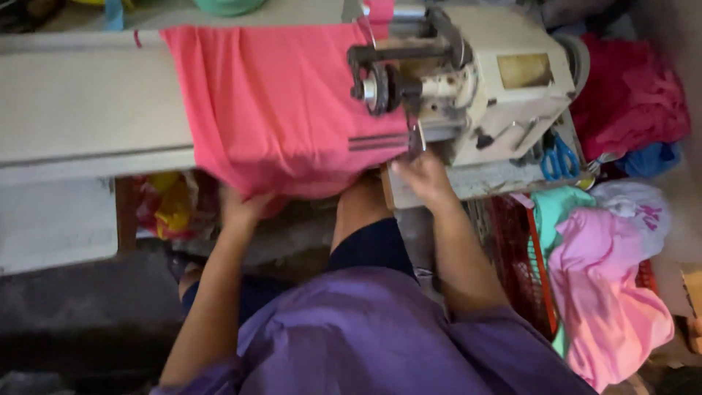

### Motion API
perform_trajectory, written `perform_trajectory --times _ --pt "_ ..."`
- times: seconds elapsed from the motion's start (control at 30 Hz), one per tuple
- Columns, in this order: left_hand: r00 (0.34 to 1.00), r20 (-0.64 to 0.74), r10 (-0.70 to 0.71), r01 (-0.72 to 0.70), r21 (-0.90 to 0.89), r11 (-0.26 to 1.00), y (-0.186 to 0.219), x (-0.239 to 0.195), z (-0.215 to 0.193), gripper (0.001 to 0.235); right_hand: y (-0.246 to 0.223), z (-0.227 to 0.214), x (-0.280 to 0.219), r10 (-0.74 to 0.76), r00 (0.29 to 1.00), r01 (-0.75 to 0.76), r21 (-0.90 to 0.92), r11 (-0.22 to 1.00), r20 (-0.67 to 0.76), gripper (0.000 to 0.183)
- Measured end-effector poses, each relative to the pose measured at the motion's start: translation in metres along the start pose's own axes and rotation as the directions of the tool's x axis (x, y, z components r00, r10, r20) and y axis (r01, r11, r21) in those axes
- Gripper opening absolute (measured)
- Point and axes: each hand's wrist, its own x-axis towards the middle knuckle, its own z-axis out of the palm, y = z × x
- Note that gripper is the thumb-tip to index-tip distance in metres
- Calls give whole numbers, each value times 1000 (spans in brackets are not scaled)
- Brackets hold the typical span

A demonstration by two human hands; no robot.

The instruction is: Operating a fabric cutting machine to create strips from a piece of pink cloth and then winding the strips into a roll.

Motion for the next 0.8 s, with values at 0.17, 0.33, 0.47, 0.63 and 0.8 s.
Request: perform_trajectory --times 0.17,0.33,0.47,0.63,0.8 --pt "853 431 -295 449 -316 836 22 -86 32 64 78 30 -13 -97 941 -294 925 242 324 46" --pt "745 489 -453 586 -155 796 -43 -78 -15 77 73 37 -5 -33 966 -243 941 235 258 16" --pt "684 391 -616 585 212 783 -46 -86 -31 65 54 27 -4 -132 952 -261 958 118 275 34" --pt "697 376 -611 460 420 783 -27 -110 -49 51 75 44 -2 -40 966 -239 943 230 254 15" --pt "692 658 -296 -511 737 443 -65 -121 -70 37 11 32 -14 -22 979 -195 958 209 204 20"
